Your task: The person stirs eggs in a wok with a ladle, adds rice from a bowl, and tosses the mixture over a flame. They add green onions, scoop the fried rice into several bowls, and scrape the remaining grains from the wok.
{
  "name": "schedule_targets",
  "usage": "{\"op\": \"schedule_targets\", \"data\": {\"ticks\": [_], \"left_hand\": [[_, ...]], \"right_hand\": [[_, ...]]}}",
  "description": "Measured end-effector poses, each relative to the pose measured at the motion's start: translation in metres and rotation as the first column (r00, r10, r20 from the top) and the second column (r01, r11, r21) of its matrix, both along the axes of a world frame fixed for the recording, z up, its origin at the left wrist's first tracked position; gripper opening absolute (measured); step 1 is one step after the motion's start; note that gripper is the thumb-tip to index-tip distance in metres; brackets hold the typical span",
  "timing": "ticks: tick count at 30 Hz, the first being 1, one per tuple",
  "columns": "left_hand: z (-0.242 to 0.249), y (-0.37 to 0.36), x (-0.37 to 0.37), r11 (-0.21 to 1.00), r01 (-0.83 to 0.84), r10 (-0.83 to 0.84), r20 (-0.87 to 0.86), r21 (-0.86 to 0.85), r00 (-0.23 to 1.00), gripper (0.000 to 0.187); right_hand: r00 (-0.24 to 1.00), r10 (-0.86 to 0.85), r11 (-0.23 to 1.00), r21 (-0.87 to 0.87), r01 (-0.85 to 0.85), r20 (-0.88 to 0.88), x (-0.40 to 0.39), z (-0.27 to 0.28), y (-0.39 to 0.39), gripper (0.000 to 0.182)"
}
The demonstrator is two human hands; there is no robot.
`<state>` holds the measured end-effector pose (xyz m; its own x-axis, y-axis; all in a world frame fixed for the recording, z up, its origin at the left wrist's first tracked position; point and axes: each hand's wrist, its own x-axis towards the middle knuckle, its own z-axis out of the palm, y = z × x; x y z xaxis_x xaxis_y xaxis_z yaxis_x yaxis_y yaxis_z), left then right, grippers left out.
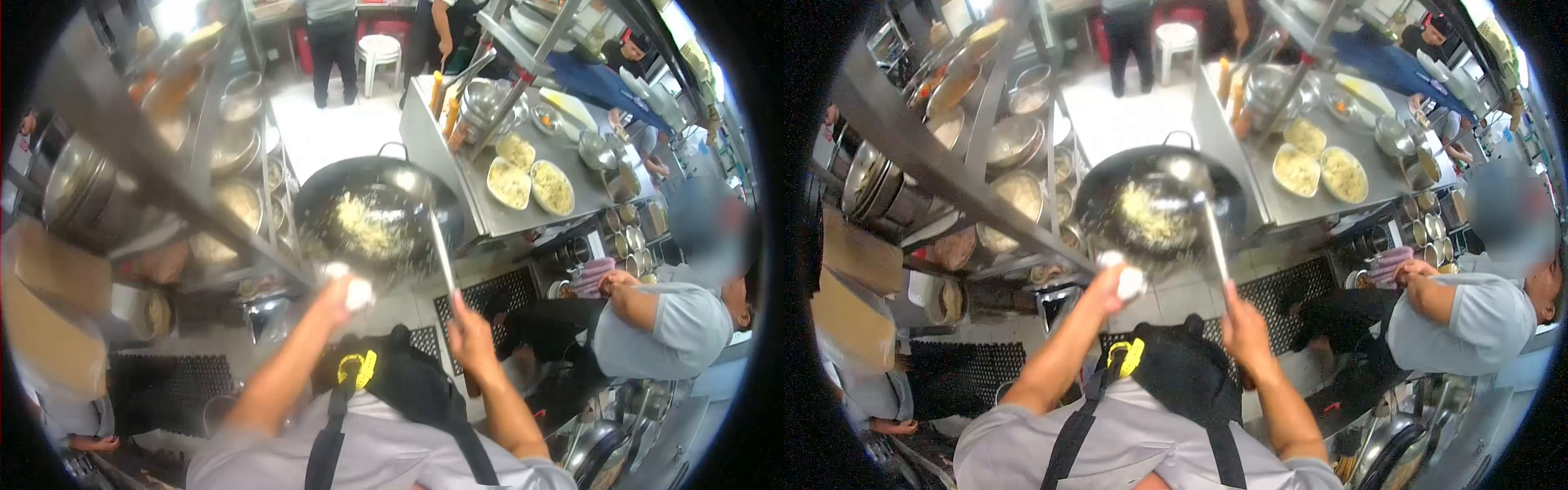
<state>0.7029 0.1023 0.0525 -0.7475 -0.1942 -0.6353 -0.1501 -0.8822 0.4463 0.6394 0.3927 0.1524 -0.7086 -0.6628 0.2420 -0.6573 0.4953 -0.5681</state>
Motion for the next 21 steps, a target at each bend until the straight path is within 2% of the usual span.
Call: {"op": "schedule_targets", "data": {"ticks": [1,2,3,4,5,6,7,8,9,10,11,12,13,14,15,16,17,18,19,20,21], "left_hand": [[-0.038,-0.012,-0.019,0.999,0.045,-0.043,-0.110,0.022,0.993,0.005],[-0.036,0.004,-0.003,0.999,0.027,-0.027,-0.009,0.034,1.000,0.007],[-0.013,0.021,0.004,0.999,0.015,-0.018,0.081,0.036,0.997,0.009],[0.008,0.016,-0.015,1.000,-0.001,0.000,0.122,0.012,0.993,0.011],[-0.007,0.026,0.007,0.999,-0.019,0.022,0.082,-0.030,0.996,0.010],[0.007,0.031,0.039,0.999,-0.045,0.046,-0.033,0.012,0.998,0.010],[0.013,0.030,0.036,0.997,-0.063,0.064,-0.028,0.040,0.998,0.009],[0.018,0.029,0.034,0.994,-0.081,0.082,-0.022,0.067,0.996,0.009],[-0.021,0.024,0.035,0.992,-0.062,0.050,0.108,0.107,0.993,0.009],[-0.030,0.015,0.025,0.995,-0.031,0.040,-0.096,0.093,0.995,0.009],[-0.025,0.018,0.020,0.998,-0.060,0.060,-0.078,0.002,0.995,0.008],[-0.002,0.025,0.026,0.999,-0.019,0.019,0.010,-0.048,1.000,0.005],[0.017,0.031,0.034,0.994,0.024,-0.014,0.101,-0.103,0.995,0.004],[0.000,0.035,0.046,0.996,0.011,-0.004,0.077,-0.090,0.997,0.007],[0.017,0.041,0.060,0.987,0.010,0.005,0.087,-0.162,0.996,0.009],[0.004,0.048,0.073,0.966,0.048,-0.007,0.156,-0.256,0.988,0.011],[-0.016,0.043,0.092,0.683,0.321,-0.203,0.251,-0.656,0.946,0.010],[-0.012,0.054,0.099,0.642,0.108,-0.137,0.026,-0.759,0.990,0.012],[-0.032,0.054,0.100,0.591,0.171,-0.192,0.068,-0.788,0.979,0.013],[-0.053,0.054,0.101,0.534,0.228,-0.244,0.110,-0.814,0.963,0.015],[-0.062,0.059,0.096,0.602,0.286,-0.190,0.214,-0.746,0.958,0.015]], "right_hand": [[0.999,0.040,0.991,-0.127,-0.041,-0.006,-0.011,0.002,-0.018,0.060],[0.978,-0.021,0.996,-0.075,0.038,0.209,-0.013,0.018,-0.031,0.059],[0.911,-0.095,0.994,-0.015,0.110,0.400,-0.011,0.042,-0.038,0.058],[0.859,-0.142,0.989,0.030,0.146,0.492,-0.005,0.052,-0.030,0.056],[0.858,-0.094,0.989,-0.055,0.141,0.505,0.002,0.046,-0.016,0.057],[0.857,-0.044,0.981,-0.138,0.133,0.514,0.009,0.040,-0.002,0.058],[0.788,-0.061,0.966,-0.162,0.200,0.612,0.015,0.043,-0.001,0.058],[0.798,-0.071,0.970,-0.146,0.196,0.599,0.011,0.033,-0.003,0.058],[0.677,-0.196,0.974,0.059,0.220,0.709,0.005,0.049,-0.014,0.056],[0.683,-0.202,0.974,0.070,0.217,0.702,0.001,0.054,-0.027,0.056],[0.708,-0.194,0.976,0.060,0.210,0.679,-0.005,0.058,-0.038,0.055],[0.851,-0.140,0.984,-0.028,0.179,0.506,-0.011,0.035,-0.033,0.054],[0.909,-0.139,0.986,-0.029,0.163,0.392,-0.013,0.038,-0.028,0.054],[0.948,-0.141,0.987,-0.034,0.156,0.284,-0.010,0.046,-0.025,0.053],[0.973,-0.146,0.987,-0.046,0.156,0.178,-0.004,0.057,-0.026,0.053],[0.909,-0.271,0.958,0.179,0.224,0.316,0.003,0.087,-0.031,0.053],[0.978,-0.159,0.987,0.051,0.154,0.133,0.000,0.069,-0.022,0.056],[0.984,-0.160,0.983,0.109,0.150,0.082,-0.010,0.051,-0.026,0.056],[0.987,-0.158,0.972,0.181,0.149,0.038,-0.013,0.034,-0.029,0.056],[0.955,-0.129,0.990,0.081,0.111,0.266,-0.014,0.032,-0.044,0.056],[0.880,-0.070,0.995,-0.024,0.092,0.469,-0.020,0.036,-0.068,0.057]]}}
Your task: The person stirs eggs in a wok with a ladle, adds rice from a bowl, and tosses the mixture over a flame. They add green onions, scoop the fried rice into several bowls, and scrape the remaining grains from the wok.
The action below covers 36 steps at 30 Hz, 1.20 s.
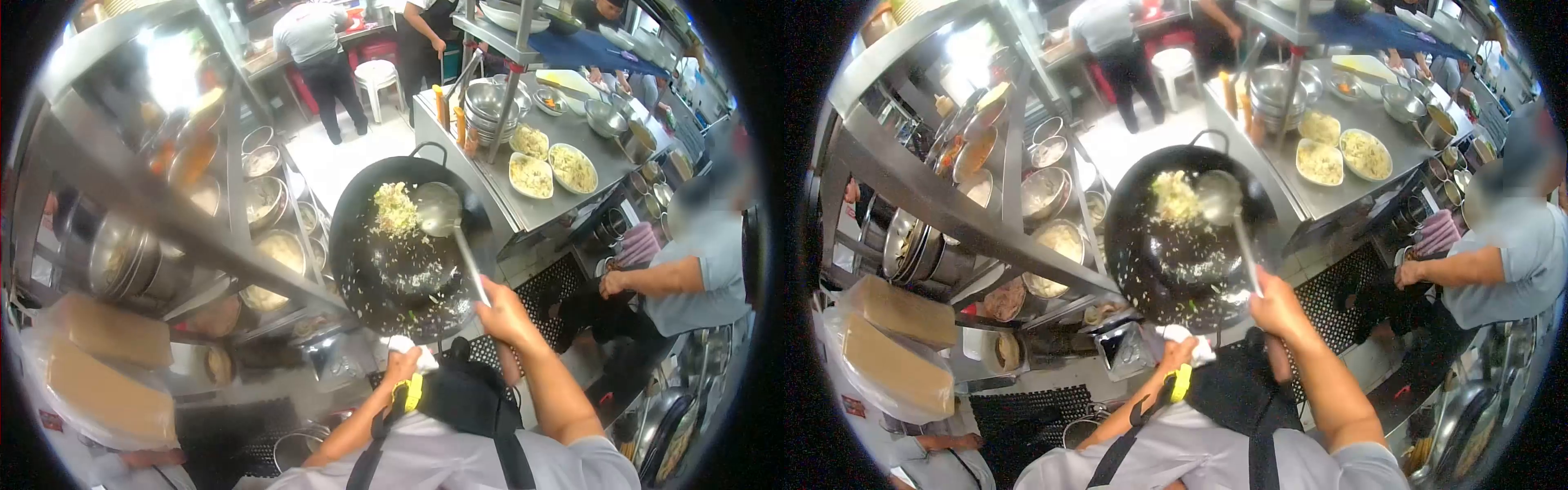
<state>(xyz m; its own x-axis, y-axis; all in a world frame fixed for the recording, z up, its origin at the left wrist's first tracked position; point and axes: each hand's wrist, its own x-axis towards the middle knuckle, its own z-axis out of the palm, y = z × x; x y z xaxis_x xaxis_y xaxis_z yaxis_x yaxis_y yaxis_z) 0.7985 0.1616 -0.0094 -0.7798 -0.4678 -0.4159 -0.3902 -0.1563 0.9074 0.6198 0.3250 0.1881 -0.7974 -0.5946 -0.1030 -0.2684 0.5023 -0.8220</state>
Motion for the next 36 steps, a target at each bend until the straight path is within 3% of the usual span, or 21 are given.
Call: {"op": "schedule_targets", "data": {"ticks": [1,2,3,5,8,11,14,17,20,21,22,24,25,26,28,29,30,31,34,36], "left_hand": [[0.027,0.000,-0.011,0.996,0.012,-0.018,-0.077,-0.084,0.997,0.015],[0.050,0.004,-0.027,0.910,-0.199,0.207,0.017,0.364,0.978,0.013],[0.044,-0.004,-0.036,0.870,-0.179,0.203,-0.003,0.459,0.979,0.016],[0.036,-0.024,-0.041,0.772,-0.172,0.211,0.008,0.612,0.977,0.018],[0.038,-0.024,-0.025,0.611,-0.162,0.189,0.056,0.775,0.980,0.009],[-0.004,-0.026,-0.008,0.612,-0.128,0.106,0.079,0.780,0.991,0.008],[0.005,-0.017,-0.003,0.633,-0.167,0.138,0.102,0.756,0.985,0.011],[0.040,-0.014,-0.006,0.734,-0.185,0.126,0.136,0.654,0.983,0.012],[0.068,-0.004,0.001,0.913,-0.147,0.127,0.078,0.380,0.989,0.017],[0.071,-0.006,0.004,0.996,-0.013,0.010,0.031,0.092,0.999,0.017],[0.058,-0.004,0.009,0.998,-0.020,0.023,0.056,-0.068,0.998,0.016],[0.058,0.008,0.006,0.967,-0.120,0.111,-0.052,-0.223,0.992,0.016],[0.068,0.008,0.000,0.975,-0.050,0.061,0.045,-0.219,0.997,0.015],[0.099,0.012,-0.010,0.939,-0.018,0.061,0.113,-0.343,0.992,0.012],[0.048,0.006,-0.022,0.985,-0.165,0.165,-0.002,-0.053,0.986,0.012],[0.049,-0.001,-0.027,0.986,-0.162,0.158,0.076,0.040,0.984,0.011],[0.063,-0.006,-0.033,0.931,-0.216,0.193,0.104,0.293,0.976,0.008],[0.062,-0.013,-0.032,0.885,-0.193,0.168,0.096,0.424,0.981,0.008],[0.062,-0.020,-0.025,0.720,-0.185,0.136,0.126,0.669,0.983,0.010],[0.040,-0.019,-0.019,0.672,-0.191,0.103,0.165,0.715,0.981,0.011]], "right_hand": [[0.959,-0.082,0.994,-0.047,0.098,0.271,0.000,0.002,-0.020,0.056],[0.839,-0.141,0.977,-0.061,0.203,0.525,0.001,0.000,-0.034,0.054],[0.747,-0.072,0.968,-0.134,0.212,0.661,-0.002,-0.016,-0.037,0.053],[0.559,0.048,0.929,-0.242,0.279,0.828,-0.003,-0.036,-0.038,0.052],[0.366,0.148,0.894,-0.283,0.348,0.919,-0.002,-0.045,-0.005,0.051],[0.444,0.104,0.885,-0.286,0.367,0.890,0.011,-0.009,0.039,0.052],[0.615,0.026,0.926,-0.251,0.283,0.788,0.005,0.013,0.066,0.057],[0.768,-0.037,0.974,-0.149,0.172,0.639,-0.013,0.019,0.071,0.060],[0.890,-0.121,0.992,0.036,0.117,0.439,-0.028,0.004,0.071,0.058],[0.939,-0.104,0.993,0.084,0.080,0.328,-0.030,-0.005,0.068,0.058],[0.974,-0.078,0.990,0.134,0.050,0.213,-0.030,-0.019,0.066,0.058],[0.959,-0.061,0.998,0.040,0.052,0.276,-0.012,-0.035,0.049,0.058],[0.950,-0.050,0.998,-0.006,0.055,0.308,-0.003,-0.043,0.041,0.059],[0.872,-0.061,0.993,-0.055,0.100,0.485,0.016,-0.030,0.029,0.060],[0.680,0.043,0.947,-0.248,0.206,0.732,0.035,-0.045,0.020,0.062],[0.576,0.114,0.916,-0.310,0.255,0.809,0.039,-0.052,0.018,0.063],[0.468,0.189,0.877,-0.363,0.316,0.863,0.041,-0.055,0.019,0.064],[0.399,0.228,0.855,-0.379,0.355,0.888,0.045,-0.054,0.022,0.062],[0.409,0.200,0.828,-0.377,0.415,0.890,0.041,-0.017,0.054,0.060],[0.577,0.058,0.811,-0.375,0.449,0.815,0.034,0.009,0.077,0.053]]}}
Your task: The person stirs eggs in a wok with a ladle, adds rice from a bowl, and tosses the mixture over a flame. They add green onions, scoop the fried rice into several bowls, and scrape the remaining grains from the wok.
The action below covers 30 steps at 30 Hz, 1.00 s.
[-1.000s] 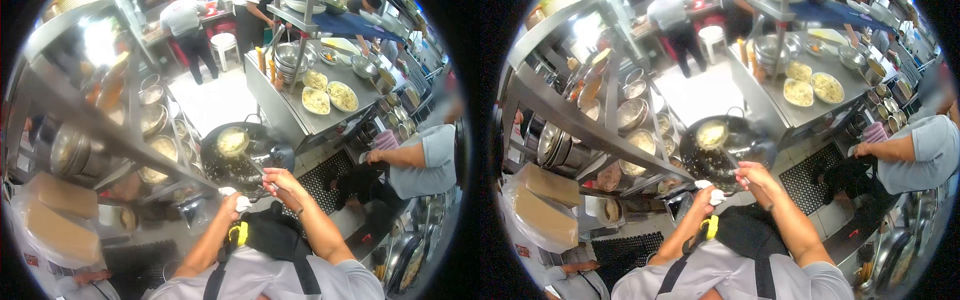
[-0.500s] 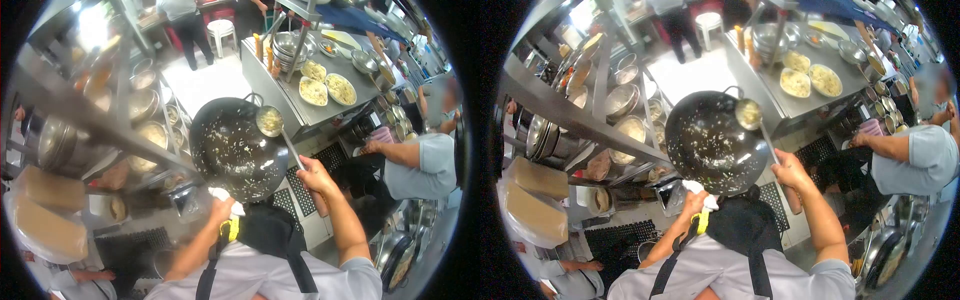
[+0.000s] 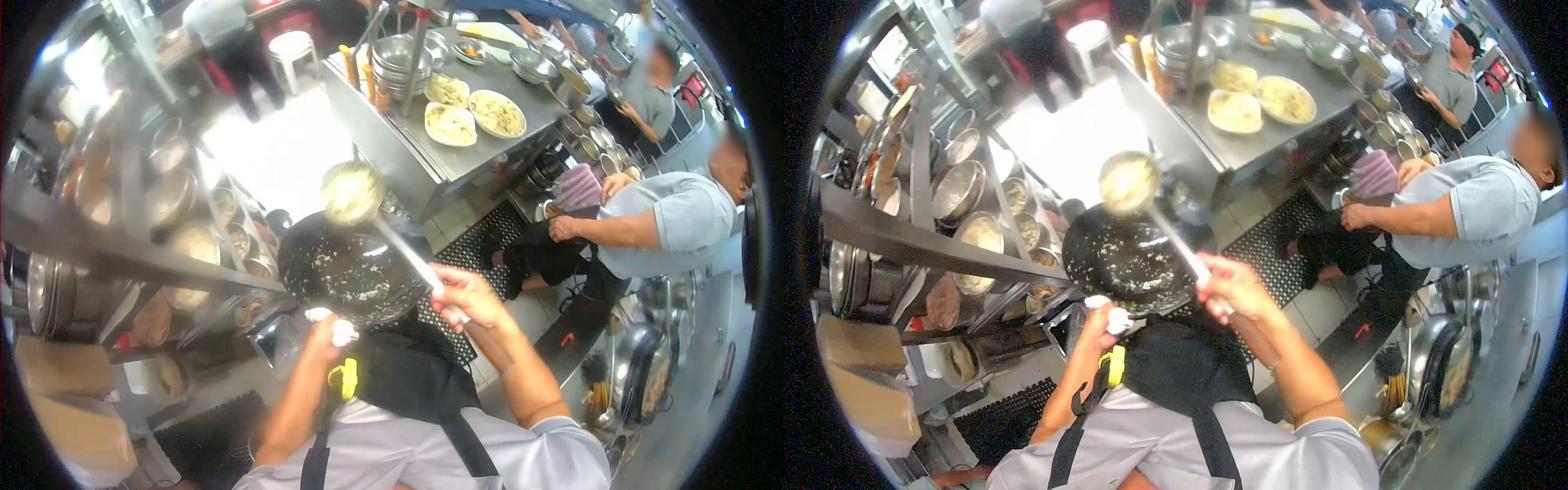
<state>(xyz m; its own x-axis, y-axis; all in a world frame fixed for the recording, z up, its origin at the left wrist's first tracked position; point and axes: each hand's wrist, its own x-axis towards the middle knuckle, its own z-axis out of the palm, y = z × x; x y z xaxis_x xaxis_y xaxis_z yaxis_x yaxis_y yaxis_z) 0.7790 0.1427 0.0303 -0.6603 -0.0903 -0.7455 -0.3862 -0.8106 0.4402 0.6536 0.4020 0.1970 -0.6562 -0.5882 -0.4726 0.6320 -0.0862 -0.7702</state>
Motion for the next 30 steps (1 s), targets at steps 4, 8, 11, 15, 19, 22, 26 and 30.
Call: {"op": "schedule_targets", "data": {"ticks": [4,8,11,15,19,22,26,30], "left_hand": [[-0.048,0.007,0.010,0.997,0.015,-0.018,0.039,0.076,0.999,0.011],[-0.064,0.018,0.006,0.992,-0.039,0.033,0.055,0.117,0.998,0.009],[-0.050,0.026,0.001,0.992,-0.094,0.083,0.110,0.090,0.990,0.011],[-0.066,0.022,0.001,0.995,-0.032,0.024,0.089,0.099,0.996,0.018],[-0.089,0.013,0.011,0.997,-0.026,0.013,0.173,0.069,0.985,0.021],[-0.101,0.003,0.014,0.994,0.056,-0.071,0.165,0.096,0.984,0.018],[-0.107,-0.001,0.014,0.986,0.104,-0.128,0.184,0.133,0.975,0.019],[-0.070,0.004,0.002,0.989,0.085,-0.099,0.114,0.123,0.989,0.021]], "right_hand": [[0.877,-0.115,0.927,0.267,0.263,-0.467,-0.046,0.018,0.024,0.055],[0.744,-0.148,0.817,0.343,0.463,-0.651,-0.111,0.003,0.036,0.056],[0.694,-0.116,0.751,0.395,0.530,-0.711,-0.142,-0.019,0.038,0.059],[0.682,-0.005,0.672,0.502,0.544,-0.731,-0.160,-0.044,0.042,0.059],[0.563,0.144,0.612,0.520,0.596,-0.814,-0.171,-0.069,0.049,0.057],[0.382,0.277,0.565,0.471,0.678,-0.882,-0.169,-0.069,0.050,0.057],[0.399,0.356,0.540,0.534,0.650,-0.845,-0.174,-0.070,0.051,0.056],[0.380,0.486,0.420,0.591,0.689,-0.787,-0.167,-0.072,0.050,0.059]]}}
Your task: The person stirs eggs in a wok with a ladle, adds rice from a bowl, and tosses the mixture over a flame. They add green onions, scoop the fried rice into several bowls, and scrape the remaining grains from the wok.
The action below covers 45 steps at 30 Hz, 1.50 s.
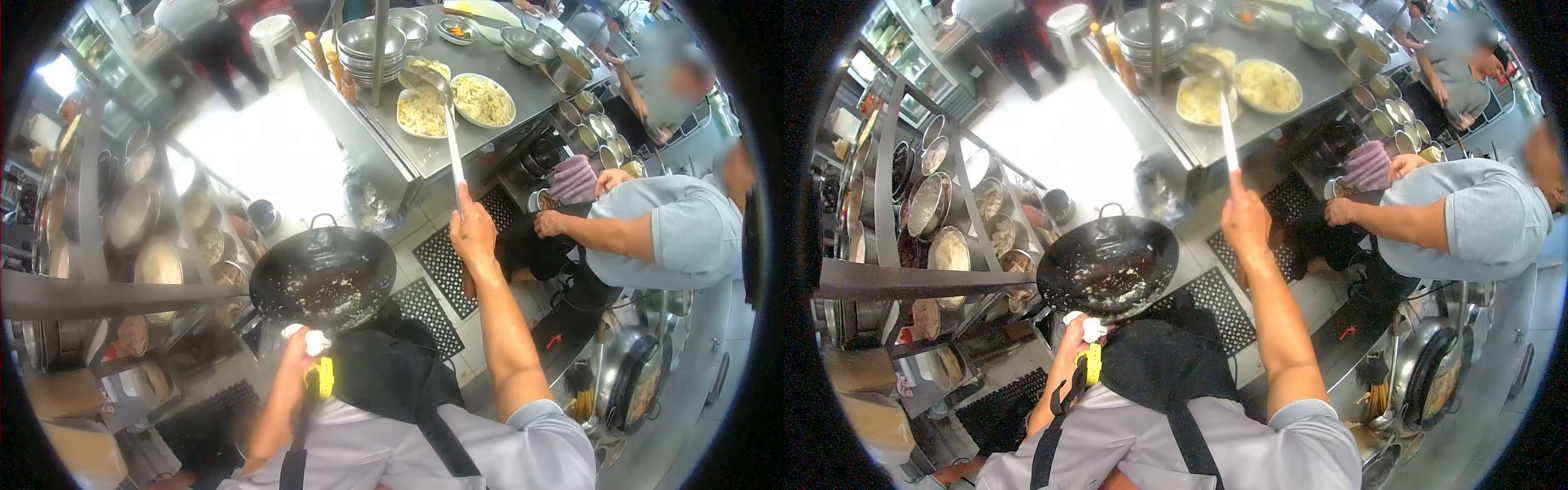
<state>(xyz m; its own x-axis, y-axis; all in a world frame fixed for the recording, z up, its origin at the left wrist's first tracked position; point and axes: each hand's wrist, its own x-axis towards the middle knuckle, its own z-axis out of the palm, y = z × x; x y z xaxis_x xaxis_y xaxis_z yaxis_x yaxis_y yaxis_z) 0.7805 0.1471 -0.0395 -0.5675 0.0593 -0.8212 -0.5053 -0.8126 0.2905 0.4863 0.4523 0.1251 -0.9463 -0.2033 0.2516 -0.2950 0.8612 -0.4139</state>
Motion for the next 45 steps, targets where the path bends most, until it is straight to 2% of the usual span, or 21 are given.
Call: {"op": "schedule_targets", "data": {"ticks": [3,7,11,12,13,14,16,17,19,25,26,27,28,31,33,34,35,37,40,43,45], "left_hand": [[0.036,0.007,-0.009,0.991,-0.130,0.130,0.028,0.003,0.991,0.025],[0.079,0.007,-0.010,0.987,-0.155,0.152,-0.063,-0.040,0.986,0.018],[0.091,-0.029,0.022,0.994,0.011,-0.027,-0.147,-0.111,0.989,0.014],[0.108,-0.039,0.026,0.971,0.090,-0.110,-0.081,-0.220,0.991,0.015],[0.116,-0.047,0.035,0.959,0.112,-0.145,-0.112,-0.259,0.983,0.015],[0.120,-0.056,0.046,0.946,0.129,-0.179,-0.144,-0.299,0.973,0.016],[0.128,-0.084,0.059,0.903,0.273,-0.351,-0.204,-0.333,0.914,0.024],[0.136,-0.094,0.064,0.879,0.324,-0.417,-0.233,-0.351,0.879,0.026],[0.156,-0.105,0.067,0.817,0.423,-0.543,-0.275,-0.391,0.794,0.033],[0.179,-0.111,0.023,0.601,0.667,-0.792,-0.442,-0.440,0.421,0.040],[0.185,-0.111,0.009,0.499,0.696,-0.844,-0.474,-0.516,0.253,0.041],[0.185,-0.111,-0.001,0.442,0.678,-0.871,-0.460,-0.587,0.171,0.041],[0.166,-0.142,-0.007,0.446,0.634,-0.876,-0.455,-0.632,0.163,0.041],[0.157,-0.172,-0.045,0.442,0.724,-0.845,-0.517,-0.529,0.138,0.038],[0.172,-0.202,-0.082,0.351,0.845,-0.855,-0.506,-0.403,0.114,0.035],[0.180,-0.206,-0.106,0.290,0.891,-0.861,-0.502,-0.349,0.084,0.034],[0.156,-0.226,-0.090,0.416,0.865,-0.831,-0.504,-0.280,0.237,0.032],[0.147,-0.238,-0.131,0.356,0.885,-0.845,-0.507,-0.301,0.167,0.035],[0.132,-0.255,-0.176,0.308,0.924,-0.860,-0.481,-0.225,0.169,0.032],[0.185,-0.250,-0.183,0.143,0.985,-0.854,-0.515,-0.096,0.074,0.024],[0.212,-0.247,-0.214,0.047,0.982,-0.860,-0.508,-0.181,-0.053,0.019]], "right_hand": [[0.998,-0.047,0.997,0.052,0.049,-0.037,0.005,0.000,-0.002,0.059],[0.991,-0.087,0.996,-0.013,0.086,-0.100,0.030,0.014,-0.004,0.057],[0.968,-0.142,0.938,-0.339,0.066,-0.204,0.088,0.022,-0.015,0.056],[0.932,-0.192,0.916,-0.396,0.059,-0.307,0.100,0.006,-0.016,0.056],[0.961,-0.257,0.766,-0.628,0.140,-0.100,0.121,-0.011,-0.019,0.045],[0.927,-0.298,0.700,-0.607,0.375,0.230,0.156,0.016,-0.021,0.033],[0.884,-0.322,0.557,-0.688,0.466,0.338,0.211,-0.013,-0.012,0.022],[0.889,-0.360,0.637,-0.621,0.457,0.285,0.239,-0.031,-0.002,0.022],[0.853,-0.314,0.425,-0.742,0.519,0.417,0.302,-0.007,-0.013,0.025],[0.737,-0.571,0.135,-0.844,0.520,0.363,0.447,0.012,-0.031,0.028],[0.697,-0.621,0.056,-0.866,0.496,0.359,0.466,0.025,-0.042,0.027],[0.640,-0.677,-0.001,-0.869,0.494,0.365,0.485,0.036,-0.053,0.028],[0.614,-0.718,0.031,-0.866,0.499,0.328,0.481,0.043,-0.080,0.028],[0.510,-0.844,0.109,-0.879,0.464,0.165,0.478,0.116,-0.122,0.017],[0.581,-0.813,0.279,-0.893,0.354,-0.024,0.462,0.175,-0.175,0.048],[0.526,-0.850,0.220,-0.896,0.386,0.018,0.445,0.206,-0.221,0.060],[0.571,-0.817,0.228,-0.862,0.454,0.085,0.426,0.202,-0.232,0.063],[0.412,-0.904,0.147,-0.824,0.547,0.112,0.421,0.197,-0.277,0.066],[0.184,-0.976,0.036,-0.747,0.664,0.117,0.412,0.178,-0.332,0.067],[0.084,-0.977,-0.086,-0.727,0.681,0.194,0.417,0.199,-0.350,0.067],[0.021,-0.987,-0.102,-0.710,0.697,0.162,0.416,0.206,-0.360,0.066]]}}
